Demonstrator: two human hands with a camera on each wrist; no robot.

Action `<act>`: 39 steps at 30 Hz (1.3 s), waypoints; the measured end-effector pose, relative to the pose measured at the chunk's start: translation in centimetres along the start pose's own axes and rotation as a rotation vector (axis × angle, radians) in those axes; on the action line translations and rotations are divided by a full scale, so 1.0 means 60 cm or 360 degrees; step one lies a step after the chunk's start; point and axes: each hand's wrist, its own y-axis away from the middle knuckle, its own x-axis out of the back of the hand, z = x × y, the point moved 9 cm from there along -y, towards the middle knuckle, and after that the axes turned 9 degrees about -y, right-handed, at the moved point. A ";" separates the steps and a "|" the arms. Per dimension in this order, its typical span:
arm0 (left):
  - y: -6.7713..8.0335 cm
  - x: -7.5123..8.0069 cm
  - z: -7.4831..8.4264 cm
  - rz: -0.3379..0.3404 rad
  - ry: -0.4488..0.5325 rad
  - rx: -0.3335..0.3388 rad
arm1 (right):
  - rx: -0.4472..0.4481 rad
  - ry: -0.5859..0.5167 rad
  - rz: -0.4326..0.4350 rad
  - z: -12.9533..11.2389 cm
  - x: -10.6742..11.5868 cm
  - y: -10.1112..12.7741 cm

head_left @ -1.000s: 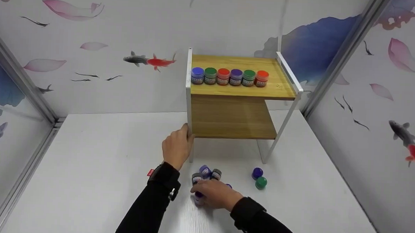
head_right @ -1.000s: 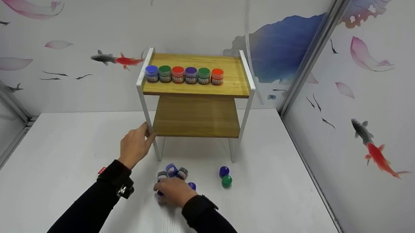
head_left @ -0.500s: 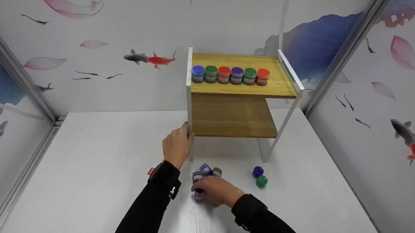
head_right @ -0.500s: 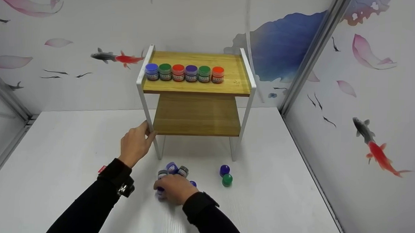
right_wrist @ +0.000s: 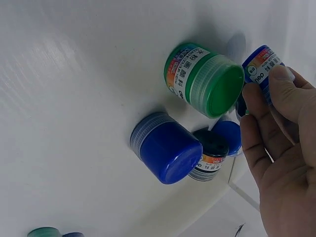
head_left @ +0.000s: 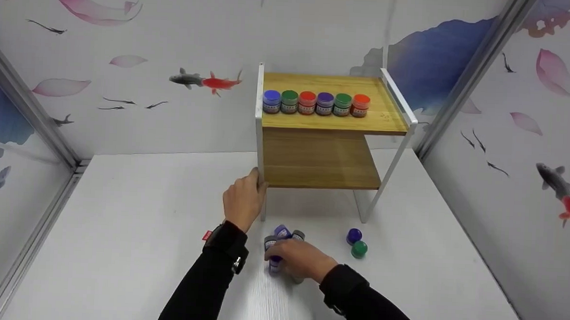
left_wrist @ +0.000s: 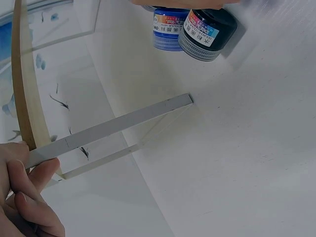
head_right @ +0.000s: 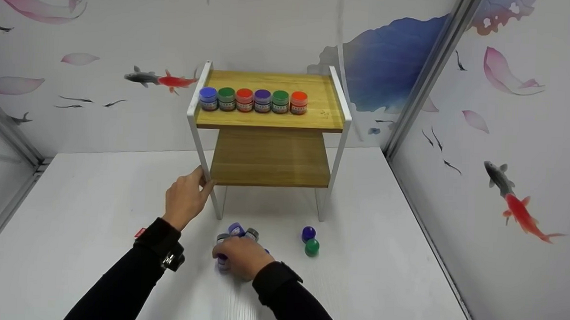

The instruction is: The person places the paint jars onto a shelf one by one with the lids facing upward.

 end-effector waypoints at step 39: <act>0.002 0.000 0.002 -0.0044 -0.0020 0.0012 | -0.0095 0.0017 0.0054 0.017 0.064 0.014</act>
